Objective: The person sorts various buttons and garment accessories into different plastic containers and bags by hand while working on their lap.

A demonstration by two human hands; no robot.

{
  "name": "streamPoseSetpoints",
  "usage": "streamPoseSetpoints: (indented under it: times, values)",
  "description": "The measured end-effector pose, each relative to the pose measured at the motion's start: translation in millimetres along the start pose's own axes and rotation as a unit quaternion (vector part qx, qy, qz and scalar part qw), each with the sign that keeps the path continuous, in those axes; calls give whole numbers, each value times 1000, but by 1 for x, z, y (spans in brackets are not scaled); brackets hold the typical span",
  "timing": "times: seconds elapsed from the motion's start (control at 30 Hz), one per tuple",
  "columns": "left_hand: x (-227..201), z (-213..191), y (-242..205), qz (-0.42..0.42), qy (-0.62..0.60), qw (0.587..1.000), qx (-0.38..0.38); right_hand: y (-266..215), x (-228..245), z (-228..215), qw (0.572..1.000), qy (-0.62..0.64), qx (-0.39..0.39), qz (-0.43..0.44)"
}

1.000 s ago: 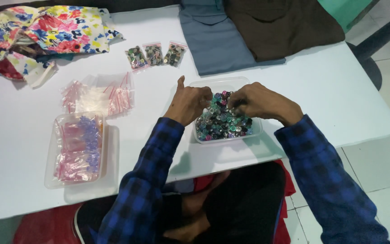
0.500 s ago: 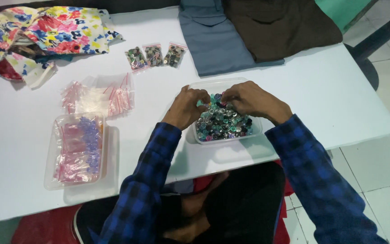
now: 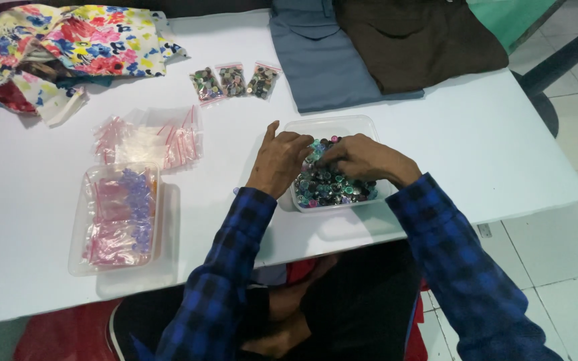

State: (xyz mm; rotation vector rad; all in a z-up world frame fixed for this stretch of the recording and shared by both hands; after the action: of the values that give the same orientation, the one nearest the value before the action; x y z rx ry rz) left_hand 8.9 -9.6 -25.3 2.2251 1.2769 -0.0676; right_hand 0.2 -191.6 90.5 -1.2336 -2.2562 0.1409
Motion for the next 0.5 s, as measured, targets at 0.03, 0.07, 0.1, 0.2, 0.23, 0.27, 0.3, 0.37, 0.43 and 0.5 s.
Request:
streamPoseSetpoints:
  times: [0.03, 0.07, 0.1, 0.2, 0.23, 0.27, 0.3, 0.37, 0.43, 0.5]
  values:
    - [1, 3, -1, 0, 0, 1000, 0, -2, -1, -2, 1000, 0, 0, 0]
    - [2, 6, -1, -10, 2, 1000, 12, -3, -2, -4, 1000, 14, -7, 22]
    - [3, 9, 0, -19, 4, 999, 25, -5, -4, -7, 999, 28, -15, 44]
    - [-2, 0, 0, -17, -3, 1000, 18, 7, -25, 0, 995, -27, -92, 31]
    - [-3, -2, 2, -15, -3, 1000, 18, 12, -28, 4, 995, -27, -94, 33]
    - [-3, -2, 2, -22, -14, 999, 19, 16, -31, 9, 994, -52, -88, 42]
    - [-3, -3, 2, -29, -25, 999, 19, 21, -35, 14, 992, -78, -83, 51]
    - [0, -2, 3, -30, -37, 999, 16, 23, -30, 16, 992, -81, -78, 54]
    - [4, 2, 3, -32, -48, 998, 12, 26, -29, 17, 992, -84, -74, 56]
    - [10, 9, 3, -42, -75, 996, 2, 30, -34, 15, 986, -96, -122, 58]
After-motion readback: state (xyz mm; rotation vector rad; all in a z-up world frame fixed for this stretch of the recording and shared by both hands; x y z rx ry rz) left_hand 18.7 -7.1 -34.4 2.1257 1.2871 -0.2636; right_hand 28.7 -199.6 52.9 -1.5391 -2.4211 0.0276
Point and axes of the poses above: each hand's wrist, its own y-axis towards the middle knuckle, its own z-axis out of the palm, x = y × z, the point moved 2 cm from there along y, towards the middle knuckle, and after that the axes turned 2 degrees about z, right-handed, at the moved point
